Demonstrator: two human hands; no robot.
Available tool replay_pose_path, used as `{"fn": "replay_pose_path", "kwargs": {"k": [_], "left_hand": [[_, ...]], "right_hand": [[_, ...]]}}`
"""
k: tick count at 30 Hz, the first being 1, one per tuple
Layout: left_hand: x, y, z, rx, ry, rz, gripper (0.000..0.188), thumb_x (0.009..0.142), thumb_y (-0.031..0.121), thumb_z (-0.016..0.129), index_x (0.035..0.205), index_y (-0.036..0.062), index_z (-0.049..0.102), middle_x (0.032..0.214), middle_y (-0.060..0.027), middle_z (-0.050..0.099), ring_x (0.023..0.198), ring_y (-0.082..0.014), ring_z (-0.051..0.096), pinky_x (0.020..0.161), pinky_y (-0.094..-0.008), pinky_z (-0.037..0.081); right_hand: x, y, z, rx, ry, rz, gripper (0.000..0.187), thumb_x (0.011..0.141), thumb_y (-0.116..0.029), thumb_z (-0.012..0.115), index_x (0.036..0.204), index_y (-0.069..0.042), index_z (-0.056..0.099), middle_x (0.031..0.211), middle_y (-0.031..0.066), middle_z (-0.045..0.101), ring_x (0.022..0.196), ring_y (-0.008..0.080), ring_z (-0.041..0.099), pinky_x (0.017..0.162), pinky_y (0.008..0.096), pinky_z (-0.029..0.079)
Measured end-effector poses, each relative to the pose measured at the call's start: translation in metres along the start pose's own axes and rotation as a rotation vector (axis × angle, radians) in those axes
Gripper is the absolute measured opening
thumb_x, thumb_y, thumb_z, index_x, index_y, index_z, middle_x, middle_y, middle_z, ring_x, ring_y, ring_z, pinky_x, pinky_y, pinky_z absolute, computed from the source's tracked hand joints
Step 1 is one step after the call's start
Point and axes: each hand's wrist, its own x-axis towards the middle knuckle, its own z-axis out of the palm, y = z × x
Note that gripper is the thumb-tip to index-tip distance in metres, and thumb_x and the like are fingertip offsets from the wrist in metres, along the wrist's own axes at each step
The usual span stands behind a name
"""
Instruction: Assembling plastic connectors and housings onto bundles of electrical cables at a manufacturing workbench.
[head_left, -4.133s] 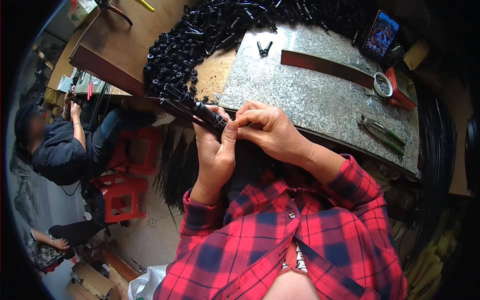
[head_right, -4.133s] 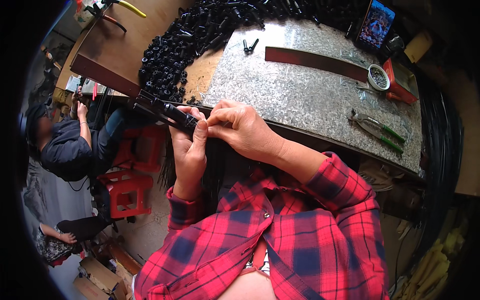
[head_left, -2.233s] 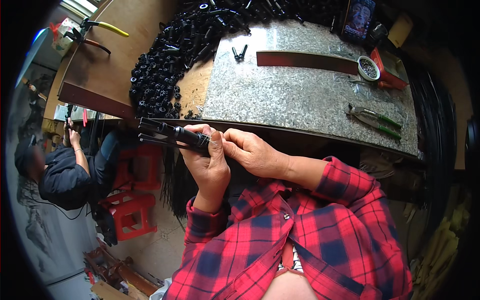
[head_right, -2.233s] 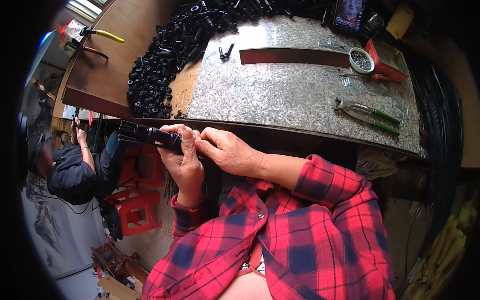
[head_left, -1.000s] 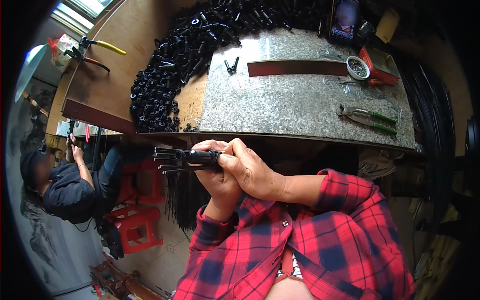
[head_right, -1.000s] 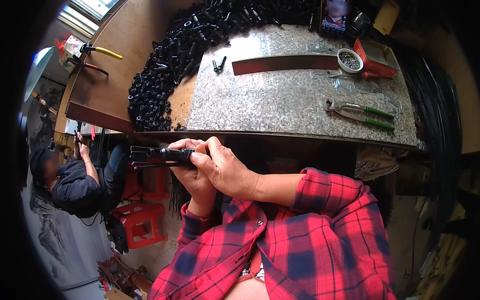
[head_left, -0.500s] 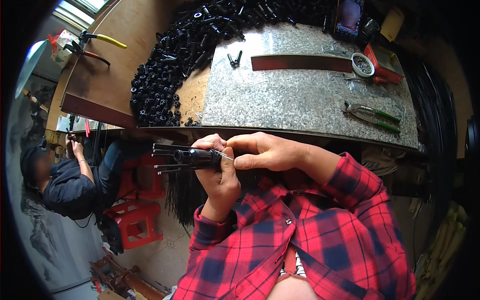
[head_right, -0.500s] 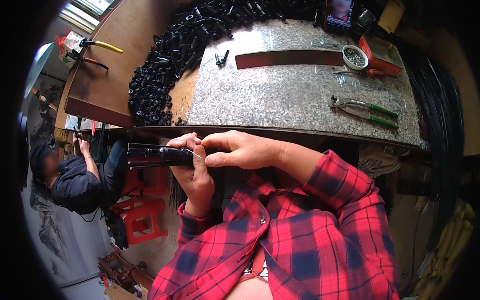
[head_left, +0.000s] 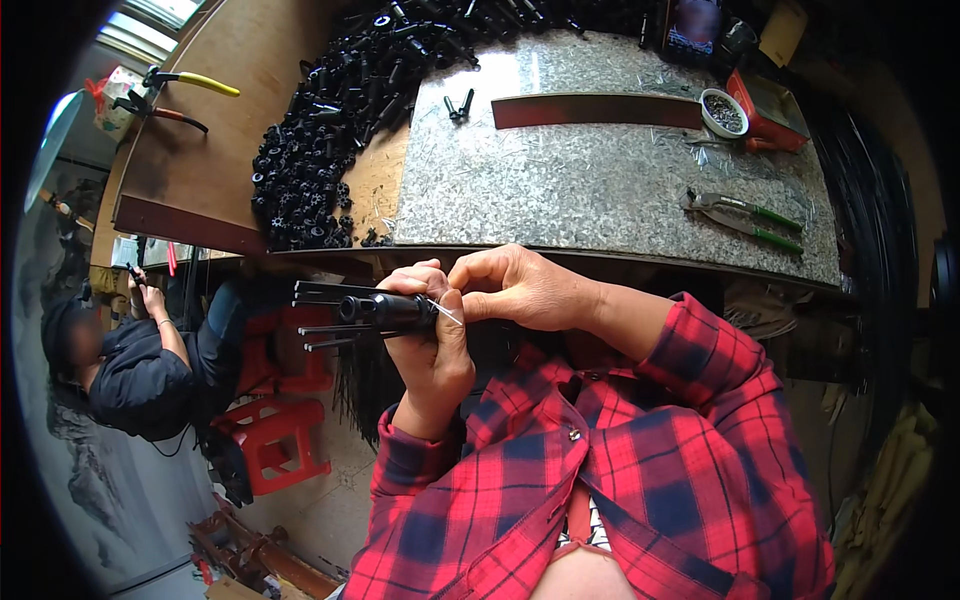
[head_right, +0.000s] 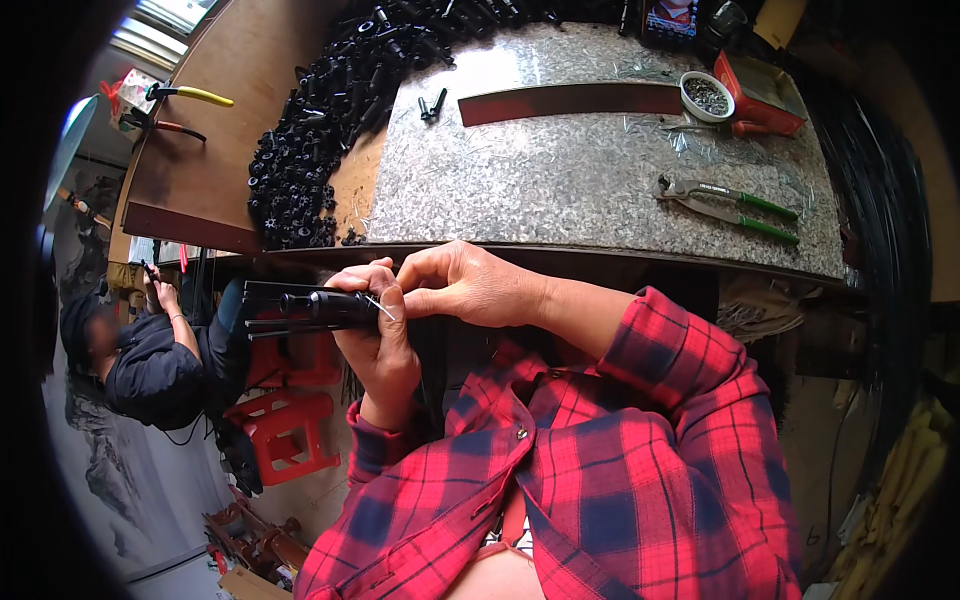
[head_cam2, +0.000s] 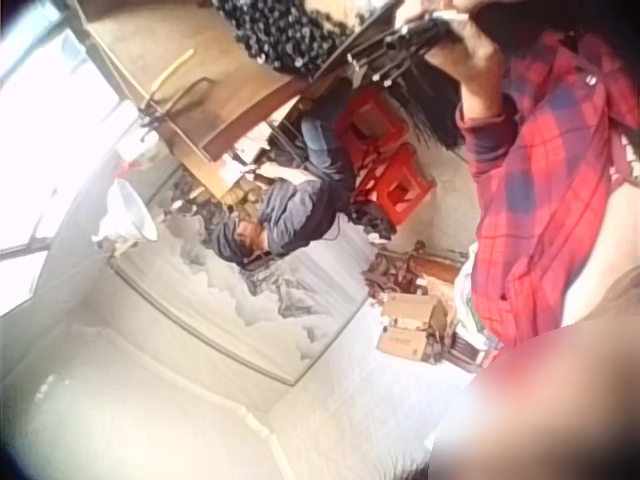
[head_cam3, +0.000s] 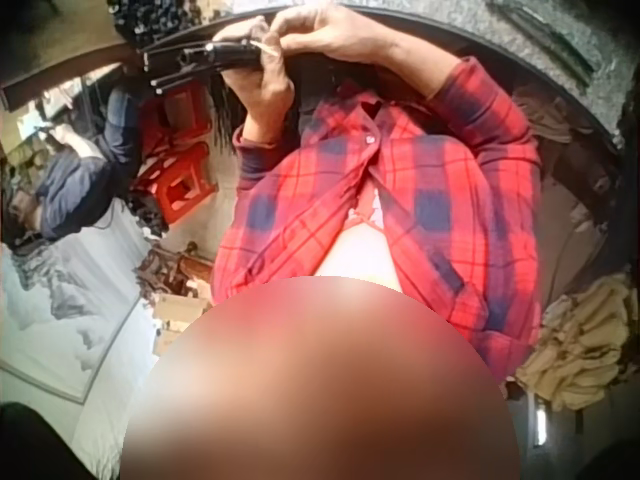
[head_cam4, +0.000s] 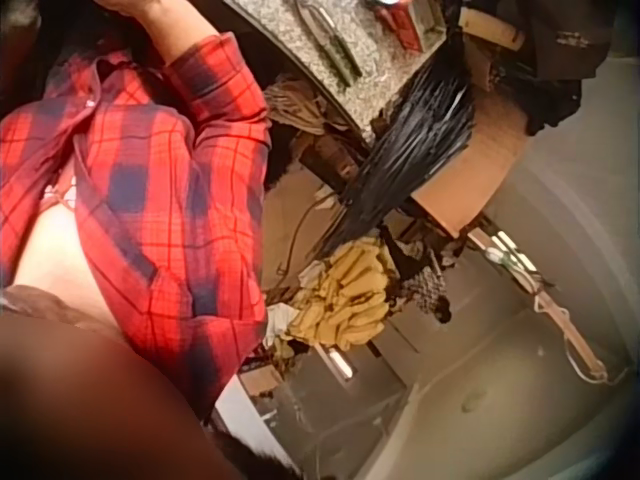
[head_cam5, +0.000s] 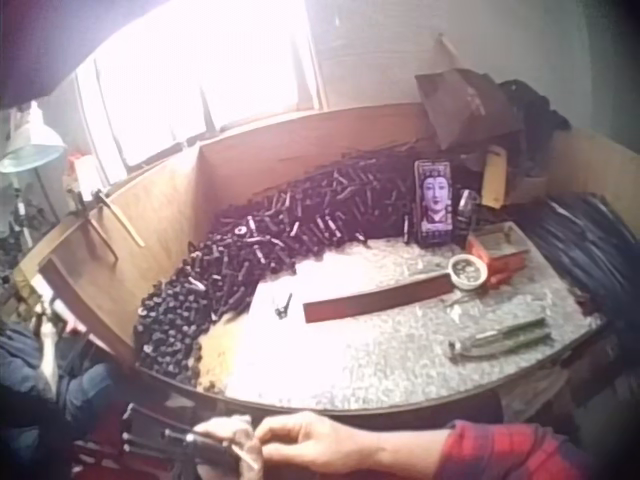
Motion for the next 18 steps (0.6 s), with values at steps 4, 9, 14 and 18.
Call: {"fn": "replay_pose_path", "kwargs": {"k": [4, 9, 14, 18], "left_hand": [[0.003, 0.001, 0.001, 0.044, -0.019, 0.037, 0.026, 0.086, -0.003, 0.054, 0.106, 0.0042, 0.039, 0.09, -0.0048, 0.047, 0.091, -0.0145, 0.047, 0.1, -0.04, 0.033], [0.004, -0.005, 0.013, 0.006, -0.109, 0.04, 0.025, 0.084, 0.006, 0.062, 0.102, 0.005, 0.044, 0.092, -0.0057, 0.049, 0.091, -0.0162, 0.048, 0.096, -0.0393, 0.036], [0.012, 0.009, 0.026, 0.095, -0.09, 0.096, 0.018, 0.08, 0.015, 0.066, 0.086, 0.0033, 0.053, 0.093, -0.0118, 0.053, 0.095, -0.0247, 0.052, 0.089, -0.0404, 0.042], [0.013, 0.007, 0.037, 0.032, -0.097, 0.024, 0.016, 0.083, 0.016, 0.062, 0.085, 0.0031, 0.053, 0.1, -0.0154, 0.057, 0.107, -0.0318, 0.053, 0.095, -0.0465, 0.039]], "right_hand": [[-0.003, -0.003, 0.001, -0.002, 0.018, 0.0, 0.014, 0.089, -0.014, 0.062, 0.097, -0.002, 0.062, 0.088, -0.0027, 0.06, 0.085, 0.0048, 0.051, 0.079, 0.0228, 0.043], [-0.022, -0.001, -0.01, 0.064, 0.023, -0.027, 0.014, 0.091, -0.013, 0.059, 0.099, -0.001, 0.059, 0.091, -0.0027, 0.058, 0.09, 0.0054, 0.05, 0.084, 0.0238, 0.041], [-0.027, -0.006, -0.007, 0.162, -0.045, -0.116, 0.02, 0.092, -0.018, 0.059, 0.103, -0.001, 0.061, 0.096, -0.0014, 0.06, 0.092, 0.0062, 0.051, 0.087, 0.0249, 0.04], [-0.04, -0.018, -0.014, -0.12, 0.058, -0.234, 0.026, 0.091, -0.022, 0.06, 0.106, -0.001, 0.063, 0.098, 0.0033, 0.061, 0.098, 0.0119, 0.052, 0.091, 0.0298, 0.039]]}}
